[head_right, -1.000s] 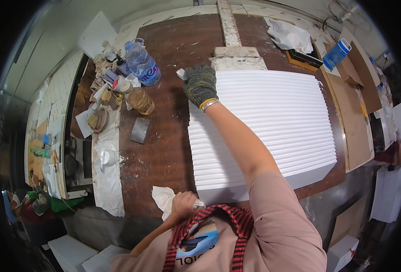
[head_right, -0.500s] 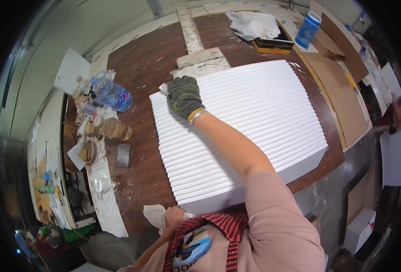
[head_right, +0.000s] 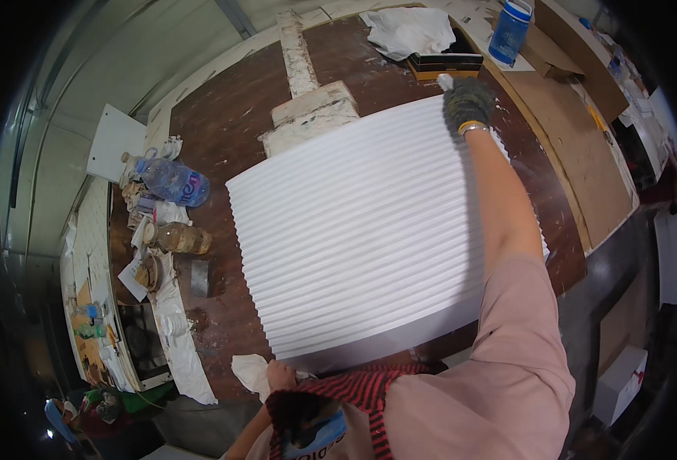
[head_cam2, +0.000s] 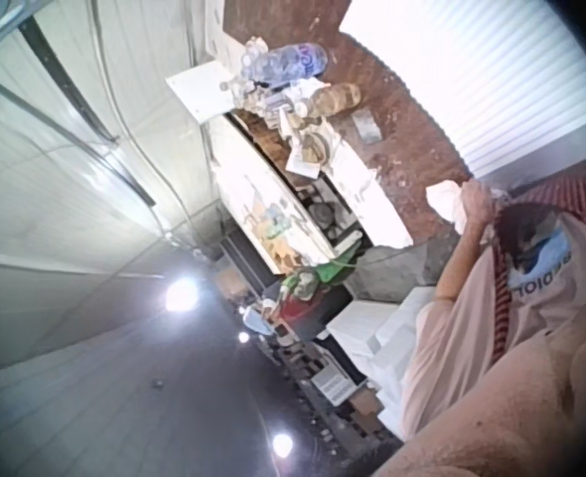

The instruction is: The person wipes the edges and surfaces of stacked white corrugated panels with a cloth. They rotate the stack, lift and reposition it, and continue wiping different sides. The person also briefly handles a small white cylindrical object and a bottle before resuming wiping.

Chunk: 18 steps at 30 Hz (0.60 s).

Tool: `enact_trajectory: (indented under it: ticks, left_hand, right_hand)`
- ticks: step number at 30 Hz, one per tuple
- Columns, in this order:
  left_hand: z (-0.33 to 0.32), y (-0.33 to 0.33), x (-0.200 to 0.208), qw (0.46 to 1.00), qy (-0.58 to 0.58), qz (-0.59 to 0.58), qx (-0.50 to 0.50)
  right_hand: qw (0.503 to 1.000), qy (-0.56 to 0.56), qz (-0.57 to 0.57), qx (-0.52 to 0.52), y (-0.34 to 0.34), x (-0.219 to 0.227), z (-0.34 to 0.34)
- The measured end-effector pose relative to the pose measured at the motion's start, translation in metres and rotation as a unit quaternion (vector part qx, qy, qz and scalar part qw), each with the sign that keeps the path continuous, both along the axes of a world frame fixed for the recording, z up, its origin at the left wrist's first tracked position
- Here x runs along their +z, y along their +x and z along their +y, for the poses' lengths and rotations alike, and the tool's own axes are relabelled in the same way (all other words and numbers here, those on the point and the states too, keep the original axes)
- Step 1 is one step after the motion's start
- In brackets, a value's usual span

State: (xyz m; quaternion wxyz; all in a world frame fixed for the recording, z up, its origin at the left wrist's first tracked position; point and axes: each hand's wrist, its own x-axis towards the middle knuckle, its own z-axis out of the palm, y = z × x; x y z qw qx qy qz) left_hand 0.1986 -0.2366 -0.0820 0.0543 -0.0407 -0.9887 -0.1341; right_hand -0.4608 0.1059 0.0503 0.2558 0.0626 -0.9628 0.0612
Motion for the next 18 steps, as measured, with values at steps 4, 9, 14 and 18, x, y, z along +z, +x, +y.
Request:
enact_trajectory:
  ticks: [4,9,14,18]
  left_hand:
    - [-0.002,0.005,-0.008,1.0,-0.021,0.007,0.001]
    - [-0.009,0.008,-0.021,0.999,-0.05,-0.002,-0.002]
    - [-0.008,0.008,-0.023,0.999,-0.022,-0.032,0.0]
    - [0.0,0.002,-0.012,0.969,0.227,0.014,0.098]
  right_hand:
    - [1.0,-0.001,0.013,-0.027,-0.019,-0.001,0.012]
    - [0.958,-0.148,0.102,0.223,0.088,0.009,-0.158]
    - [0.899,-0.168,-0.043,0.403,0.248,0.006,-0.338]
    - [0.915,-0.12,-0.097,0.373,0.293,0.006,-0.366]
